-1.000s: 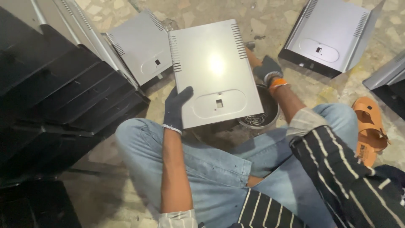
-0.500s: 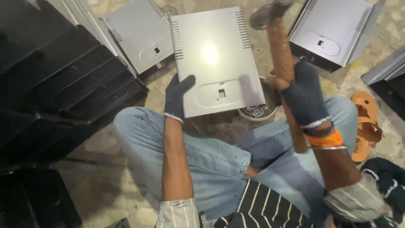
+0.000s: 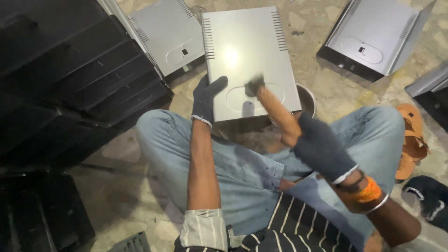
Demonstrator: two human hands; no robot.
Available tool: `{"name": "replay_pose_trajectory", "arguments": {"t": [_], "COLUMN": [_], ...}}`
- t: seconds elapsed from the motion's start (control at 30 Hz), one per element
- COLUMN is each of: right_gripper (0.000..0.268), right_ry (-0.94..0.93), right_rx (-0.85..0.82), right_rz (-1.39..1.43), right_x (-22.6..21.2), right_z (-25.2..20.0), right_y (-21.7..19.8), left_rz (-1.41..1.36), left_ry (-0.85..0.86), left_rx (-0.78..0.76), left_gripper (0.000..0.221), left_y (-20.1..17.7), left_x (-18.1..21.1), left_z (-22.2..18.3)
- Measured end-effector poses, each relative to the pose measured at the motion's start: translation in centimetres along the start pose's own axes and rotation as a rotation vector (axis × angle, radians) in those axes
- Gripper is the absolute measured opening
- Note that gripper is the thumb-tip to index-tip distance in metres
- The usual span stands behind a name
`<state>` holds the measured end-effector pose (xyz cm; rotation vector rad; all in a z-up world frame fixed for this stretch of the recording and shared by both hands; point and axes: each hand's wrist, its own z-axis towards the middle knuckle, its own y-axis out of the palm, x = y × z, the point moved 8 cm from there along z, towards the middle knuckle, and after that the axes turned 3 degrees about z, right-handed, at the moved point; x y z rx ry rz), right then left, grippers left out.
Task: The recorder uses a hammer to fix or adjust components on metal panels while sitting on the floor of a production facility.
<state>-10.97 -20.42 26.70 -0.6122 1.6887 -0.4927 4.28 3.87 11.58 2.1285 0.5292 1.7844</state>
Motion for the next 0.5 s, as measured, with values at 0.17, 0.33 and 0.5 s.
{"name": "replay_pose_trajectory", "arguments": {"t": [0.17, 0.33, 0.5], "right_gripper": [0.034, 0.031, 0.025], "right_ry": [-0.661, -0.596, -0.446], "right_rx": [0.326, 0.464, 0.100], "right_rz": [-0.029, -0.133, -0.150], "right_x": [-10.7, 0.8, -1.7], "right_z": [-2.3, -1.2, -1.2], "right_y": [-8.0, -4.6, 0.9], "left_rz": [-0.002, -0.023, -0.006], "left_ry": [-0.002, -0.005, -0.008], "left_rx": [0.001, 0.002, 0.010], "left_gripper": [0.046, 0.047, 0.047], "left_y": [0.1, -0.3, -0.3], "left_x": [0.1, -0.5, -0.6], "left_z": [0.0, 0.3, 0.1]}}
